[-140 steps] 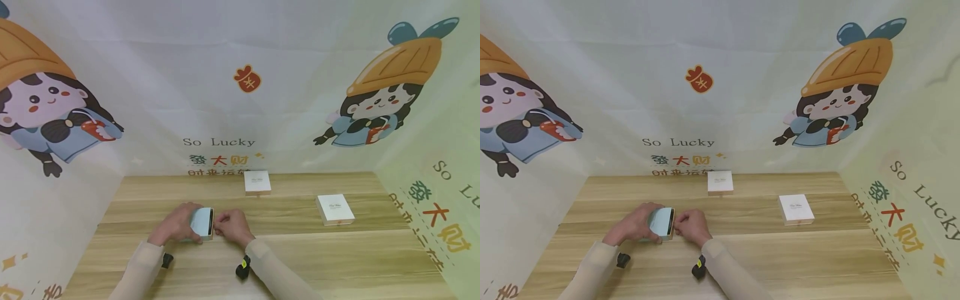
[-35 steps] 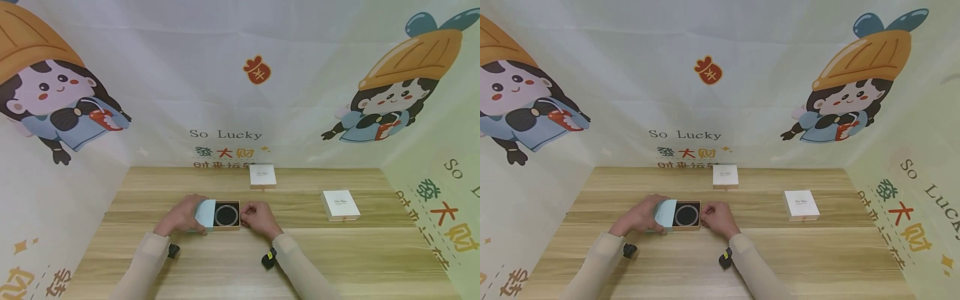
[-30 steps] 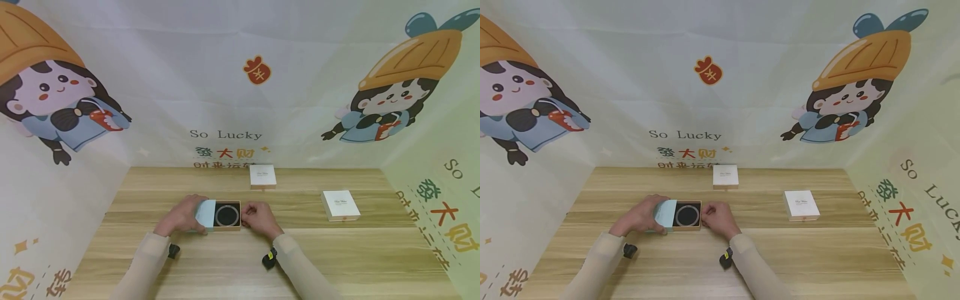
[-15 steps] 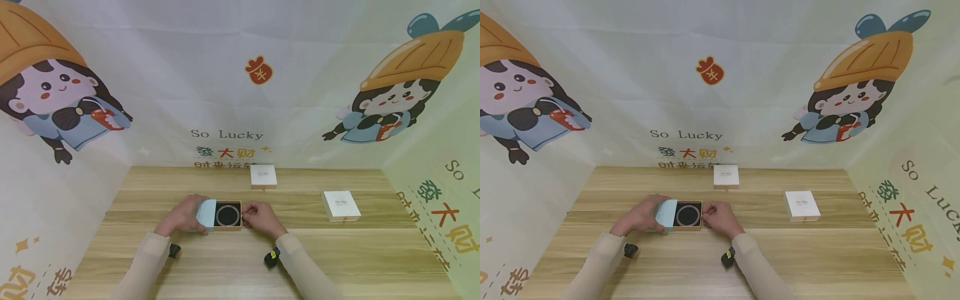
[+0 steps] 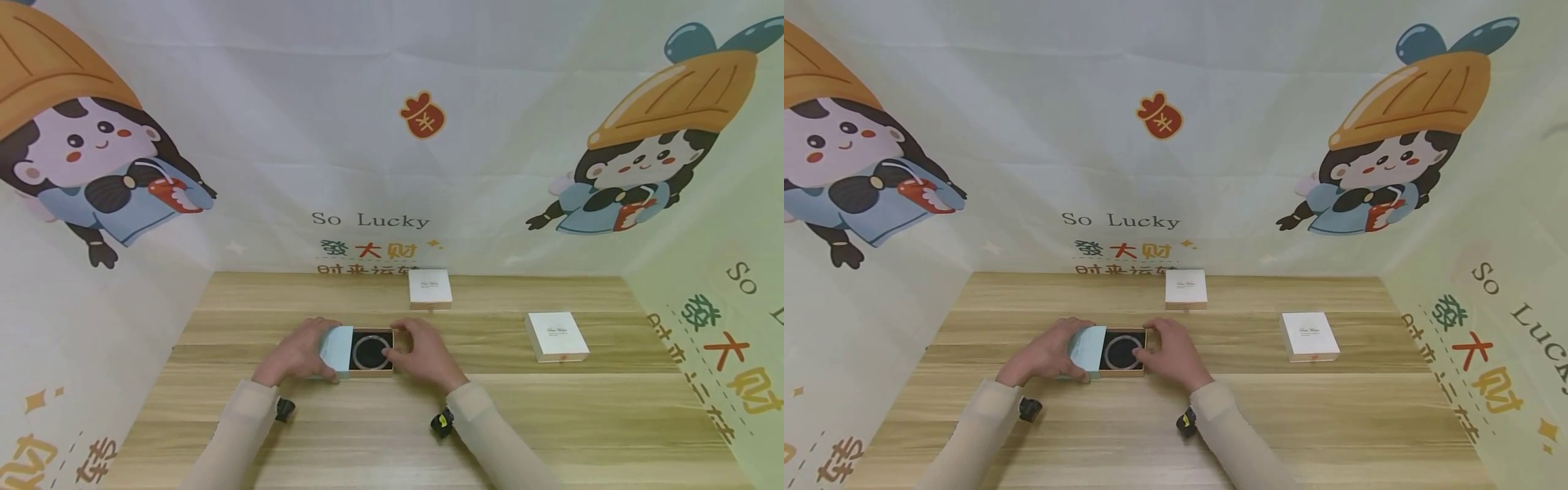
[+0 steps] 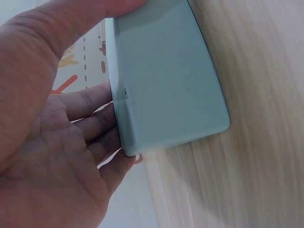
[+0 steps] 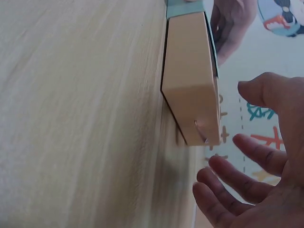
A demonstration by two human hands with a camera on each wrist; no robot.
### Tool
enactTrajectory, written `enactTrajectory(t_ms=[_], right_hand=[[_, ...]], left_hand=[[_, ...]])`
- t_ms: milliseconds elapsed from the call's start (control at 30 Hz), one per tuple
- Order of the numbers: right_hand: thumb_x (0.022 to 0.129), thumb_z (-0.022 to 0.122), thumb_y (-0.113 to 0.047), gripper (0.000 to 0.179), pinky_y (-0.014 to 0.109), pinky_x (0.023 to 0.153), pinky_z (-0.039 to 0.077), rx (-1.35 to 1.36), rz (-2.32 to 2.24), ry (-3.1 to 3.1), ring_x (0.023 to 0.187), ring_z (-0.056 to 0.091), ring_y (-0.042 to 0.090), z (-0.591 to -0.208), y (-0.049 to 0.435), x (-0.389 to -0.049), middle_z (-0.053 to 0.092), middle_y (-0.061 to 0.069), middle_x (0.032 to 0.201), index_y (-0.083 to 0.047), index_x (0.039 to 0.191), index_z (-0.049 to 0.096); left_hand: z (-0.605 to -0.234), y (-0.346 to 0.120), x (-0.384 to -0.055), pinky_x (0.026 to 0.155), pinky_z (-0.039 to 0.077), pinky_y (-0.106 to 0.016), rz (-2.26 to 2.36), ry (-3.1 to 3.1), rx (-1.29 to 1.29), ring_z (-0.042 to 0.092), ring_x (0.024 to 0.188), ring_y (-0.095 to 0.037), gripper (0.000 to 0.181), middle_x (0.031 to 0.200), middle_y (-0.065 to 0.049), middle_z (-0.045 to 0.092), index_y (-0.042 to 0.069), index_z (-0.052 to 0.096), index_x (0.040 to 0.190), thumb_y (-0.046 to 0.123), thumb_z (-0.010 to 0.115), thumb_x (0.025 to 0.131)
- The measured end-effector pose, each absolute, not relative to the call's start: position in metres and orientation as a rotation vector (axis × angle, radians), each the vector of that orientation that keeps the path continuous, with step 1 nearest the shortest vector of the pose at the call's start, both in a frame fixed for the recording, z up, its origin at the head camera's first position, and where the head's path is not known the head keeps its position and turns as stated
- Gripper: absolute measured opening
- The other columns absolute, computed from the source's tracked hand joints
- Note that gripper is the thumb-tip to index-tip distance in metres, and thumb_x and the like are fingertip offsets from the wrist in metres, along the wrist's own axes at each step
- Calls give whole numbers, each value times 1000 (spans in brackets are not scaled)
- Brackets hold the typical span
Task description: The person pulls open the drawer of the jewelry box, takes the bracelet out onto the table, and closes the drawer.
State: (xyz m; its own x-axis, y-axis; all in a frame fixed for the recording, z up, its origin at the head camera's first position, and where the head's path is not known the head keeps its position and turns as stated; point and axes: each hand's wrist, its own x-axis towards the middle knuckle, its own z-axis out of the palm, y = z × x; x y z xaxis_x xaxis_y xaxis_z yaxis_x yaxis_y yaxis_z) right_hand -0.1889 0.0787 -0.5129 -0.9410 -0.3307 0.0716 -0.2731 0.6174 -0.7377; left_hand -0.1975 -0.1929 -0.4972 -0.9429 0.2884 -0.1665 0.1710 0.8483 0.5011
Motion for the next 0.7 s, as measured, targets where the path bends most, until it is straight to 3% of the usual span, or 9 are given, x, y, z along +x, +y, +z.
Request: enactTrajectory(t_ms=[167, 367, 700], right_hand=[[88, 78, -35, 55, 52, 109, 47, -659, -1111, 2832, 130, 54, 34, -506, 71, -186, 59, 12, 140, -14, 137, 63], [88, 78, -38, 55, 42, 102, 52, -820, -924, 2893, 126, 52, 26, -504, 61, -187, 56, 7, 140, -20, 138, 62], [92, 73, -35, 45, 31, 88, 54, -945, -663, 2883, 112, 53, 22, -500, 38, -187, 61, 7, 126, -13, 130, 68]], left_hand=[[-497, -192, -198, 96, 53, -48, 716, 2788, 356, 56, 113, -27, 101, 134, -11, 61, 10, 55, 144, 22, 101, 55], [-497, -192, -199, 96, 52, -48, 709, 2792, 371, 56, 112, -27, 100, 132, -11, 62, 10, 55, 143, 23, 101, 55], [-496, -194, -198, 94, 52, -47, 697, 2790, 393, 55, 112, -26, 98, 132, -11, 61, 9, 55, 143, 23, 101, 58]])
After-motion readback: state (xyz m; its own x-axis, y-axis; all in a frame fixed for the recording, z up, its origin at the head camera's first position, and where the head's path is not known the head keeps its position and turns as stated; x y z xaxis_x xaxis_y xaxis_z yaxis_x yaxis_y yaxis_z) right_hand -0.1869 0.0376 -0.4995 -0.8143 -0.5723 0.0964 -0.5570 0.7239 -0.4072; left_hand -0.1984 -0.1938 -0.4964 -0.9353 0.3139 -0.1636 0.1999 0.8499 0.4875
